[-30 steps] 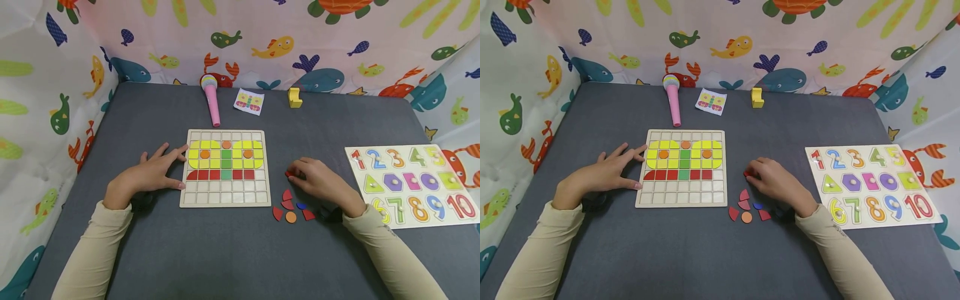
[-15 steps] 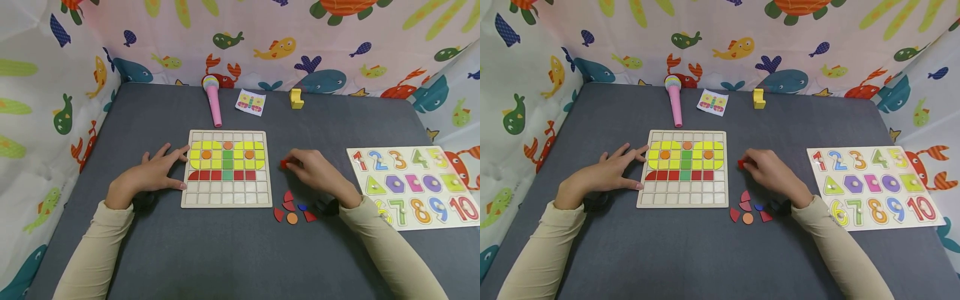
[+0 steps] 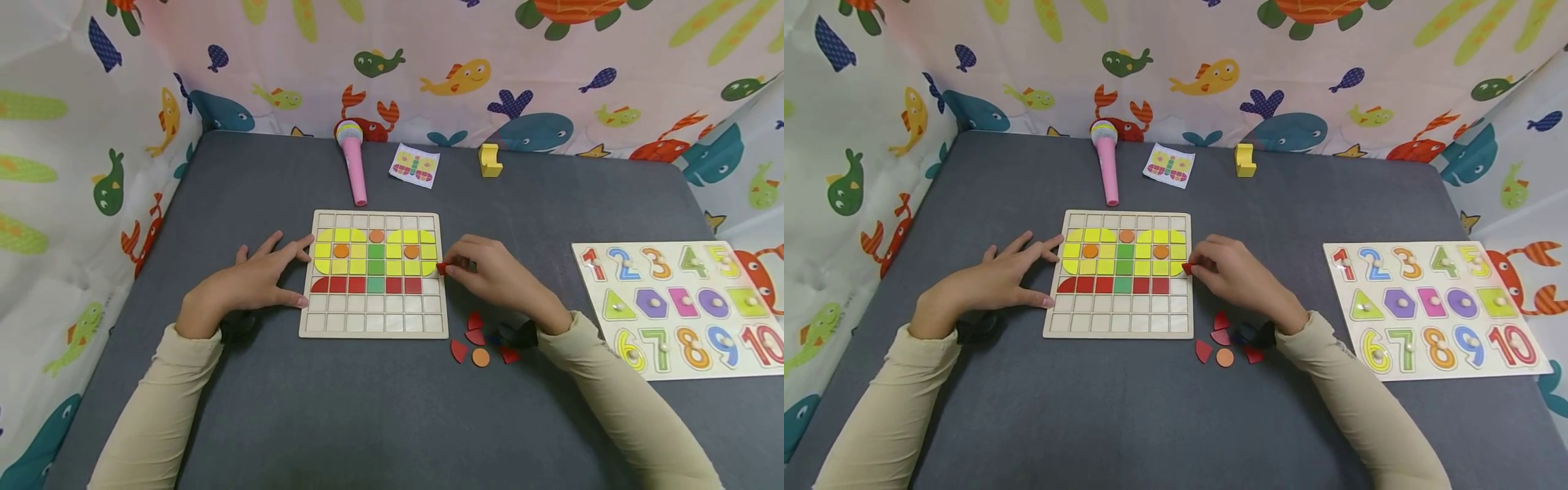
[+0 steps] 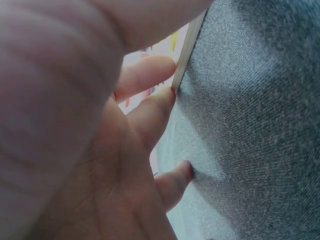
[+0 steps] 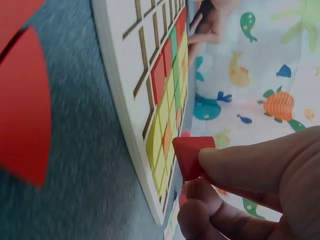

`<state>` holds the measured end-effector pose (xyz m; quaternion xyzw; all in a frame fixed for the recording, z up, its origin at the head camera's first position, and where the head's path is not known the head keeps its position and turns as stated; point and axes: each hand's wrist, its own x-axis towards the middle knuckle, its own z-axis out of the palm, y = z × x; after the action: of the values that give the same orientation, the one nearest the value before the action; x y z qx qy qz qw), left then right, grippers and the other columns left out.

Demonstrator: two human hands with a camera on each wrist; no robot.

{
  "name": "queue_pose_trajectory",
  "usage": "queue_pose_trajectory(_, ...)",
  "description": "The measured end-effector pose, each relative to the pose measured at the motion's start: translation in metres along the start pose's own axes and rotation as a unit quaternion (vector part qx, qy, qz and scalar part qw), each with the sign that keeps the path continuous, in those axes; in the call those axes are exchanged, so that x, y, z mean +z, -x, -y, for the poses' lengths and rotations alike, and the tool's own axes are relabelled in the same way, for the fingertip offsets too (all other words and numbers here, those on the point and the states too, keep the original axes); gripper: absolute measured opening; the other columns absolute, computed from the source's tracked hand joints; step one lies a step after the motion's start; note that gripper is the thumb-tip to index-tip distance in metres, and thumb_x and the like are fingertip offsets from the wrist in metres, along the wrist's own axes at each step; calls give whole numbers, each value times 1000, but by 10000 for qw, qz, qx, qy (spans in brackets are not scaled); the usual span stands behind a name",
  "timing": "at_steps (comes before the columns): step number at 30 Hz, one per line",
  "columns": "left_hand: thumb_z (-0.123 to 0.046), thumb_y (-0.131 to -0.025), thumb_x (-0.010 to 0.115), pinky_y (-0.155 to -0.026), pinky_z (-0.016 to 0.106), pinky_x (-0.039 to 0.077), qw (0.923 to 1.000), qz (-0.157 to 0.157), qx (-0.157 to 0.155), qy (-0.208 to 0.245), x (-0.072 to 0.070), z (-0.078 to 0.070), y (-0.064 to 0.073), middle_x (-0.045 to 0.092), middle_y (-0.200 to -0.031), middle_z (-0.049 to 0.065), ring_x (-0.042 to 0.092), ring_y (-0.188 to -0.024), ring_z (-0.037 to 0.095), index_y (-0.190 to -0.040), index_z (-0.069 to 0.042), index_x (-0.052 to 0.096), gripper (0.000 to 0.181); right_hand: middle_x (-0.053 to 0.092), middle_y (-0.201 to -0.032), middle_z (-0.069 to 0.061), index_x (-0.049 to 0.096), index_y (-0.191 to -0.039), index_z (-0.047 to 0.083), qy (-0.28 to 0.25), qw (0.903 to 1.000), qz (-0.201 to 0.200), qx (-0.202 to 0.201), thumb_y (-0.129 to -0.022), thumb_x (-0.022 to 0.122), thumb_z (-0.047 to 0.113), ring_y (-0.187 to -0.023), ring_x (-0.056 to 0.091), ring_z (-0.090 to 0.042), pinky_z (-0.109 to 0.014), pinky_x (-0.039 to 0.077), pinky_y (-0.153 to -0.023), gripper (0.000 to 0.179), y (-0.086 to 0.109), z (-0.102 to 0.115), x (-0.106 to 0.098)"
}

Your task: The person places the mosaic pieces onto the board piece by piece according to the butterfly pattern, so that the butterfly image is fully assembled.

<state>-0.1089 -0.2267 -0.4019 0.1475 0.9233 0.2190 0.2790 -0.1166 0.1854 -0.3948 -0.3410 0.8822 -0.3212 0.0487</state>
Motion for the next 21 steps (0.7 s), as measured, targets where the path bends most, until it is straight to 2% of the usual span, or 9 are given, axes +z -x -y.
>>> queue_pose_trajectory(5, -44, -88, 89, -112, 85, -8, 10000, 11, 12, -17, -1, -1, 1, 29, -172, 22, -6, -160, 52, -172, -17, 19, 112, 68, -90, 0, 77, -103, 3, -169, 9997, 142, 95, -98, 76, 2, -76, 57, -15, -33, 49, -66, 5, -4, 4, 8)
queue_pose_trajectory(14, -43, -89, 89, -112, 85, -8, 10000, 32, 13, -9, -1, -1, 1, 29, -172, 22, -7, -160, 51, -172, -17, 17, 113, 69, -86, 3, 74, -103, 3, -289, 9975, 551, 346, -99, 74, 3, -76, 60, -13, -33, 54, -68, 4, -7, 8, 20)
queue_pose_trajectory(21, -43, -89, 89, -112, 85, -9, 10000, -2, -25, -15, -2, -4, 2, 26, -173, 24, -6, -160, 52, -170, -15, 24, 107, 66, -83, 4, 75, -96, 7, -135, 9986, 482, 153, -98, 75, 1, -71, 57, -13, -32, 51, -64, 7, -8, 9, 25)
